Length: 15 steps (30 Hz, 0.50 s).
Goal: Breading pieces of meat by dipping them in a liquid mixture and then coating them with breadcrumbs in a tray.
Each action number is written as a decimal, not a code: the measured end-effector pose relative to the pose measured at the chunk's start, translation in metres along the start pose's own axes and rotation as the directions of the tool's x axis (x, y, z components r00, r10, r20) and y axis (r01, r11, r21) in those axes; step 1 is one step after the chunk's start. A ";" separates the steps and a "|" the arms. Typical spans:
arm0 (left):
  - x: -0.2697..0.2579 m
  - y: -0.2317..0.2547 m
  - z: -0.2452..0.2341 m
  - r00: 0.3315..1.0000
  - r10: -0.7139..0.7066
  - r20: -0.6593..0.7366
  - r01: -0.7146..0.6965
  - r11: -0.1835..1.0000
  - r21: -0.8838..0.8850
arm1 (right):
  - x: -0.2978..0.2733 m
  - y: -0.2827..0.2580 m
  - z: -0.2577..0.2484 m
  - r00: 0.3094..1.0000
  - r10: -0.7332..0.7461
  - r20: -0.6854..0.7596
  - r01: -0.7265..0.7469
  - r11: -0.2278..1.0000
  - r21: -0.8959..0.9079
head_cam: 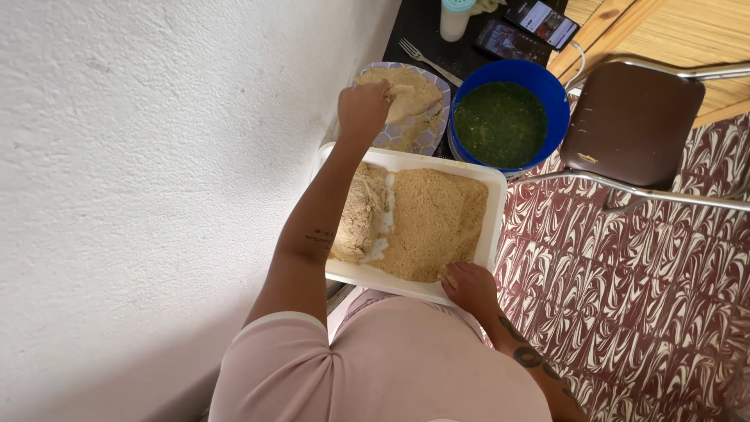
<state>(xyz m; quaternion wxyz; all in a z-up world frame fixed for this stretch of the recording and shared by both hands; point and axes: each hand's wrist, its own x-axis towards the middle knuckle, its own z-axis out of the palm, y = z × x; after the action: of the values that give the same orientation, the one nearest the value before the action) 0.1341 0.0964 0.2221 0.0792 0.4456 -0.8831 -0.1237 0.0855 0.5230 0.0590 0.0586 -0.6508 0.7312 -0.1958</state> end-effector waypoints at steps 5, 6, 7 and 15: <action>-0.025 -0.011 -0.040 0.918 0.286 -0.276 -0.241 0.953 0.185 | 0.013 -0.015 -0.029 0.977 0.099 0.191 -0.112 0.992 0.057; -0.038 -0.012 -0.060 0.923 0.264 -0.280 -0.215 0.957 0.193 | 0.013 -0.013 -0.028 0.977 0.074 0.200 -0.089 0.994 0.066; -0.051 -0.012 -0.079 0.914 0.323 -0.244 -0.273 0.937 0.217 | 0.013 -0.012 -0.027 0.979 0.076 0.189 -0.089 0.994 0.060; -0.180 0.007 -0.177 0.952 0.195 0.238 -0.247 0.945 0.214 | -0.001 0.004 -0.005 0.993 -0.037 0.115 0.042 0.999 -0.033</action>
<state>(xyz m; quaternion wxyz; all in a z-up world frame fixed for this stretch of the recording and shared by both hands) 0.2795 0.2197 0.3884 -0.0573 0.3337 -0.9395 -0.0526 0.0805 0.5253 0.0621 0.0849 -0.6762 0.7170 -0.1461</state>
